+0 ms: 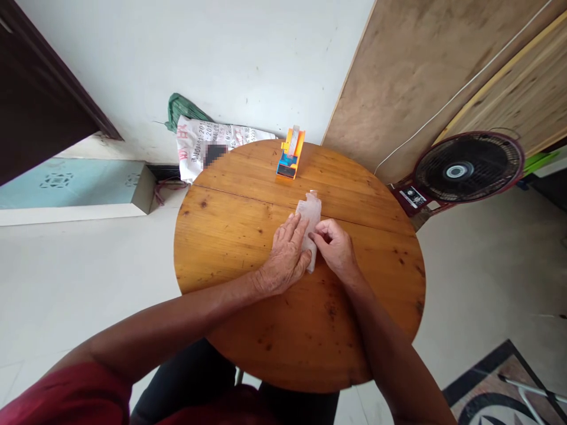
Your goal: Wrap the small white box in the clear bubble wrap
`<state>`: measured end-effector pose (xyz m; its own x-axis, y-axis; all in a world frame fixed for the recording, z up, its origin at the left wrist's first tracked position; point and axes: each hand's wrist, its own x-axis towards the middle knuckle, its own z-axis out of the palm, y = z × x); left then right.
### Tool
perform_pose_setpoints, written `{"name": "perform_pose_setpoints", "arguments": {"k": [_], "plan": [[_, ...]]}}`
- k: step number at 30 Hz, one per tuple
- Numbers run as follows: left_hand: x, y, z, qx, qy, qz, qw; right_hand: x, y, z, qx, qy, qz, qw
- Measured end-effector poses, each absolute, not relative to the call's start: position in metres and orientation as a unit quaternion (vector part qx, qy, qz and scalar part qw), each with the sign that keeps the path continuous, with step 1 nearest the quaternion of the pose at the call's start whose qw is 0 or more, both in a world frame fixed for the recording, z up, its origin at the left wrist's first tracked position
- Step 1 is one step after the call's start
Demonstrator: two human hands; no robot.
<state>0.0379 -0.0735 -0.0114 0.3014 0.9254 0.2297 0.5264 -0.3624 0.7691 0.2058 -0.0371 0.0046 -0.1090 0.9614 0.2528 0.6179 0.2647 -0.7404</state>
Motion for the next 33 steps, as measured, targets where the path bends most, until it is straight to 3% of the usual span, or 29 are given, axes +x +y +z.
{"name": "perform_pose_setpoints", "arguments": {"k": [7, 15, 20, 33], "plan": [[0.038, -0.075, -0.007, 0.785, 0.475, 0.314, 0.243, 0.207, -0.037, 0.005, -0.561, -0.727, 0.216, 0.332], [0.035, -0.072, -0.001, 0.796, 0.464, 0.292, 0.257, 0.216, -0.024, 0.002, -0.598, -0.624, 0.295, 0.408], [0.035, -0.072, -0.003, 0.795, 0.463, 0.301, 0.250, 0.213, -0.002, 0.017, -0.646, -0.553, 0.386, 0.359], [0.035, -0.072, -0.001, 0.796, 0.466, 0.290, 0.257, 0.191, 0.035, 0.015, -0.631, -0.572, 0.417, 0.317]]}}
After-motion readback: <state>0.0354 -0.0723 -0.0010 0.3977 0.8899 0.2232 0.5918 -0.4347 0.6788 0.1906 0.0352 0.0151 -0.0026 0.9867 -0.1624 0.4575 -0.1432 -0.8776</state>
